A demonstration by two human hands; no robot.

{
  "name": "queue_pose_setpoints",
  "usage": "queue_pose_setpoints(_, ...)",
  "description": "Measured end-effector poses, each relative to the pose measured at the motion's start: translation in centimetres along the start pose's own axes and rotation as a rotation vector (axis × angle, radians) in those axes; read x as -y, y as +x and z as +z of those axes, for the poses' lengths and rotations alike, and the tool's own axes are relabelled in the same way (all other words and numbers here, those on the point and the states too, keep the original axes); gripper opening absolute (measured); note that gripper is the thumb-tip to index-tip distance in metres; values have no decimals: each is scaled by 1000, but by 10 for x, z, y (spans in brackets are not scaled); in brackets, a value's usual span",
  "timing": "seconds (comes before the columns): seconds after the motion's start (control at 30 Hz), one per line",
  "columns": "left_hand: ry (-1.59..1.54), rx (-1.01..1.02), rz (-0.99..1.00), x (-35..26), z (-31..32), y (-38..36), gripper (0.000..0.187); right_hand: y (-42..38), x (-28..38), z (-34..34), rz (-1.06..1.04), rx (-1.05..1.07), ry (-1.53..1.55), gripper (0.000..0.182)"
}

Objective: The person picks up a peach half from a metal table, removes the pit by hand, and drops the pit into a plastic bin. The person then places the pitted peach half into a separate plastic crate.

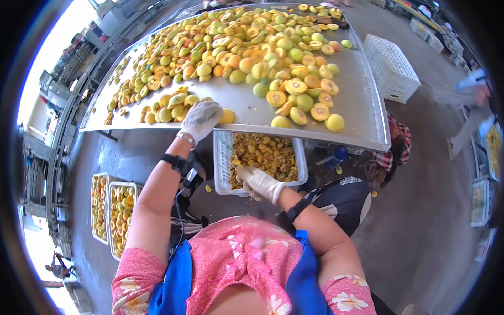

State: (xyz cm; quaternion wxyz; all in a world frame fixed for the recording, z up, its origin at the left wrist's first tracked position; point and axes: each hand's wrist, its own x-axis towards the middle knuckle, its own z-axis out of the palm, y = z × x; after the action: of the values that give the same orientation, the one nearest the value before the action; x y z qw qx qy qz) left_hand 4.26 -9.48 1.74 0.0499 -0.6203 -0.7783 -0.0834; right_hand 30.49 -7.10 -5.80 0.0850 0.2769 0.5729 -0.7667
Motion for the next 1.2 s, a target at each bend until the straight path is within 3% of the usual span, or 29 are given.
queue_pose_setpoints(0.07,-33,-46,82,3,3,-4,22,10,-20,-10,-71,-94,-150,44)
queue_pose_setpoints(0.13,-72,-84,88,-3,5,-2,24,21,-40,-22,-245,-253,-753,45)
queue_pose_setpoints(0.2,-88,-277,97,-19,4,8,33,21,-41,-29,-294,-287,-793,44)
queue_pose_setpoints(0.23,-91,-282,98,-30,2,15,33,22,-40,-32,-346,-312,-837,44)
queue_pose_setpoints(0.3,-289,-17,-65,-69,-16,33,43,17,-30,-36,-252,-351,-871,44)
queue_pose_setpoints(0.33,-391,119,-141,-86,-28,43,56,18,-39,-41,-214,-286,-1089,44)
queue_pose_setpoints(0.37,-397,120,-134,-95,-21,53,56,19,-46,-46,-172,-220,-1304,44)
queue_pose_setpoints(0.4,-421,114,-154,-102,-8,63,60,22,-50,-47,50,-49,-1398,45)
queue_pose_setpoints(0.5,-480,81,-182,-113,25,89,67,18,-39,-40,-11,-62,-1351,45)
queue_pose_setpoints(0.53,-466,105,-238,-118,28,92,66,12,-25,-36,10,-214,-1178,45)
queue_pose_setpoints(0.63,-449,151,-297,-122,35,92,60,23,-61,-49,103,-32,-1350,45)
queue_pose_setpoints(0.7,-422,162,-268,-116,39,95,56,17,-52,-44,94,-77,-1313,44)
queue_pose_setpoints(0.77,-434,134,-250,-113,43,96,55,11,-34,-39,-27,-165,-1111,45)
queue_pose_setpoints(0.9,-576,147,-270,-107,35,80,56,22,-62,-43,24,-91,-1229,47)
queue_pose_setpoints(0.97,-606,65,-279,-104,41,70,48,14,-47,-41,-120,-189,-989,51)
queue_pose_setpoints(1.03,-1540,102,-428,-98,50,60,41,11,-39,-36,-349,-354,-798,47)
queue_pose_setpoints(1.13,-1925,-43,-423,-96,30,22,35,-13,-2,-19,-166,-465,-538,40)
queue_pose_setpoints(1.2,-2165,-229,-444,-92,30,3,28,-17,4,-16,-408,-396,-158,35)
